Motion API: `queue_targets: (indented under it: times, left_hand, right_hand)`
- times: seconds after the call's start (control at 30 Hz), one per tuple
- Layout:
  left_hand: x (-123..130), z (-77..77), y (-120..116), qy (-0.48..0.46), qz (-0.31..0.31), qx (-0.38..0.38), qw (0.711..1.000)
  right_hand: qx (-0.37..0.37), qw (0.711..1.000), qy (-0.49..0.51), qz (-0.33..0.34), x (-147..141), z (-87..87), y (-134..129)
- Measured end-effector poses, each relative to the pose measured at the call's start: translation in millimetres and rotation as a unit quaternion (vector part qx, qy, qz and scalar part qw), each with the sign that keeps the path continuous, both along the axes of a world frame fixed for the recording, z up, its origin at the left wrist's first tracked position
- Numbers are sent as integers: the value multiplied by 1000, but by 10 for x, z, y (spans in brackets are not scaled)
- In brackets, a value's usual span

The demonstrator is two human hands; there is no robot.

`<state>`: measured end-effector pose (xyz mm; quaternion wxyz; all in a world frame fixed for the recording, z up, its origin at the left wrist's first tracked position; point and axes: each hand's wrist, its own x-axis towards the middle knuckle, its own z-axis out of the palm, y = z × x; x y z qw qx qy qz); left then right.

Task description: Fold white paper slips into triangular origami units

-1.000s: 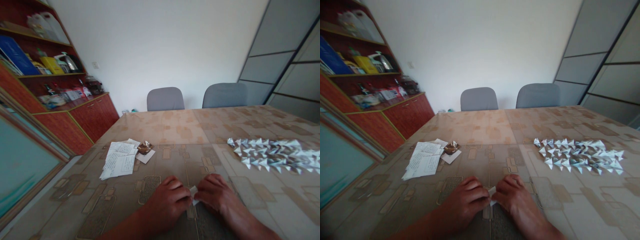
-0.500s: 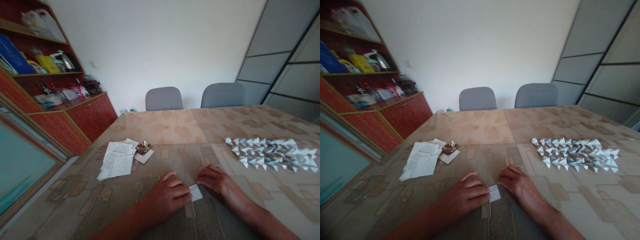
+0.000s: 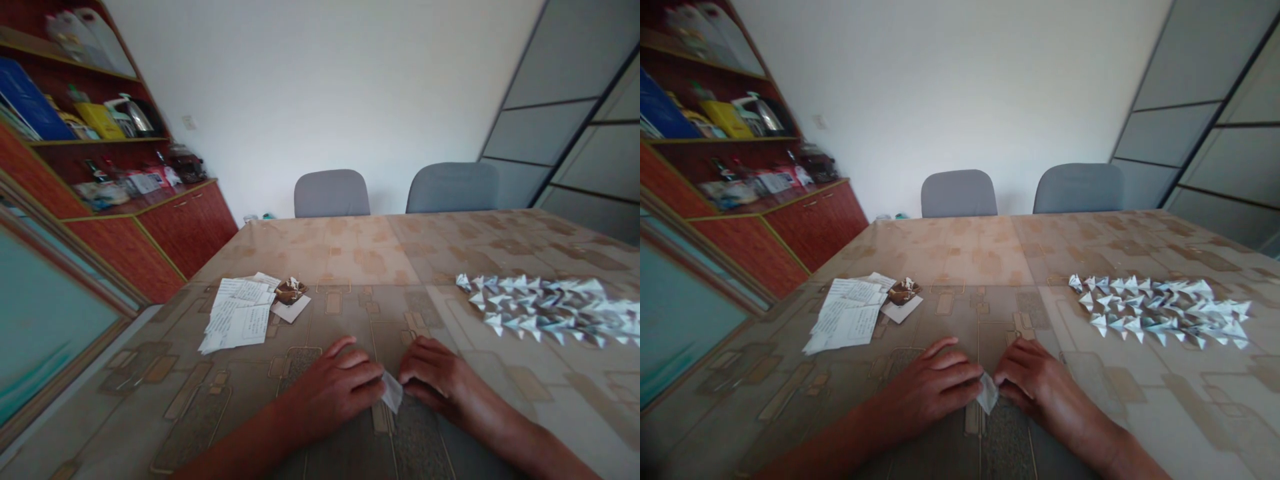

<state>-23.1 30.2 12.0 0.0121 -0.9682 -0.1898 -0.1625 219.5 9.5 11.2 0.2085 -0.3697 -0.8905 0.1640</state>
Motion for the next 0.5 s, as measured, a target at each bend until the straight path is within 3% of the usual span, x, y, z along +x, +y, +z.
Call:
queue_targets:
  times: [0.27, 0.5]
  left_hand:
    - [12, 37, -3, -3, -9, 17, 1000]
    - [13, 30, -4, 3, -10, -3, 1000]
  right_hand:
    - [-34, 999, -1, -21, -78, 13, -73]
    - [17, 999, -17, -25, -98, -8, -49]
